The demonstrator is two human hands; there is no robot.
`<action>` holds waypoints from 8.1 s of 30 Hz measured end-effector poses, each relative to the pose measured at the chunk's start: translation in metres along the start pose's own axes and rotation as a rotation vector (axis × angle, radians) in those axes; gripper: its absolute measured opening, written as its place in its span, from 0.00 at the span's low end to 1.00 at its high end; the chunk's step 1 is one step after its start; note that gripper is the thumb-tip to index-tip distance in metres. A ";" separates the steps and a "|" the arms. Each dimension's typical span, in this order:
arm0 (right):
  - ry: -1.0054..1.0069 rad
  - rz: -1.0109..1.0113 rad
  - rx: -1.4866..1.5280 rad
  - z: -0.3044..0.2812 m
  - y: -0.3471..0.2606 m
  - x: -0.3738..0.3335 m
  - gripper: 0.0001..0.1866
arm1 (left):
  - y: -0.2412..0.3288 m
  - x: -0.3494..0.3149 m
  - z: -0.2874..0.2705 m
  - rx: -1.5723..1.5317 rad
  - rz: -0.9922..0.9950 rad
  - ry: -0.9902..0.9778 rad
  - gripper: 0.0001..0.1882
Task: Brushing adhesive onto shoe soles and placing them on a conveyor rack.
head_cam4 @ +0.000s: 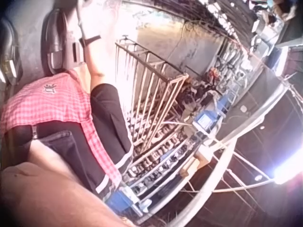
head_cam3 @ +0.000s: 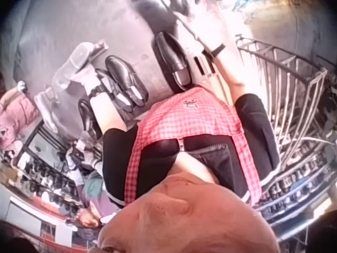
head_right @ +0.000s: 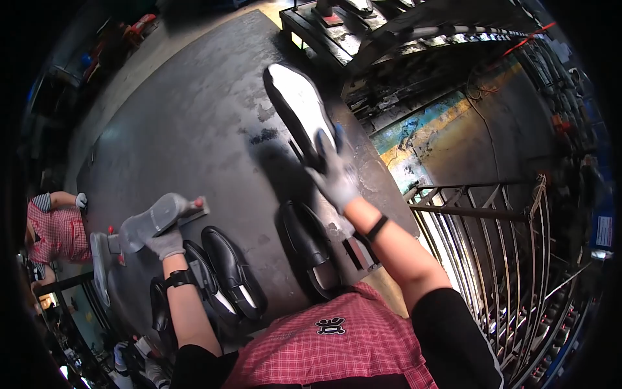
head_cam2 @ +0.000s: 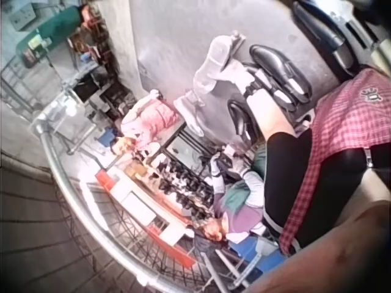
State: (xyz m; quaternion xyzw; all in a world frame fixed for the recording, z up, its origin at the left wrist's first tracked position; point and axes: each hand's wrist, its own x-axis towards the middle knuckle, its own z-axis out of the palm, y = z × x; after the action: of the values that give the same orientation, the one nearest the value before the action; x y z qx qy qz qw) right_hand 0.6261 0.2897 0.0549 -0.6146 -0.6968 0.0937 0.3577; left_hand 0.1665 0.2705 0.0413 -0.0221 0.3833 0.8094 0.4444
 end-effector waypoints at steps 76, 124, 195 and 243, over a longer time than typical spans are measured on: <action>-1.160 0.339 -0.313 -0.172 -0.061 -0.013 0.16 | -0.232 -0.211 0.202 1.443 -0.285 -1.537 0.33; -0.066 -0.065 -0.155 0.101 -0.059 0.110 0.55 | -0.058 -0.269 -0.053 1.874 0.599 -0.549 0.31; -0.401 0.156 -0.016 -0.183 0.009 -0.245 0.59 | -0.069 -0.315 -0.180 0.535 -0.922 0.408 0.61; -1.126 0.529 -0.281 -0.181 -0.052 -0.043 0.18 | -0.256 -0.241 0.207 1.520 -0.720 -1.351 0.21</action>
State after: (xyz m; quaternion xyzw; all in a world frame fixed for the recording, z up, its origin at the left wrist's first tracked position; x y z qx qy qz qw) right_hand 0.6956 0.1828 0.1994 -0.6634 -0.6085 0.3953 -0.1827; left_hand 0.5640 0.3137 0.1241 0.5993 0.4319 0.0261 0.6734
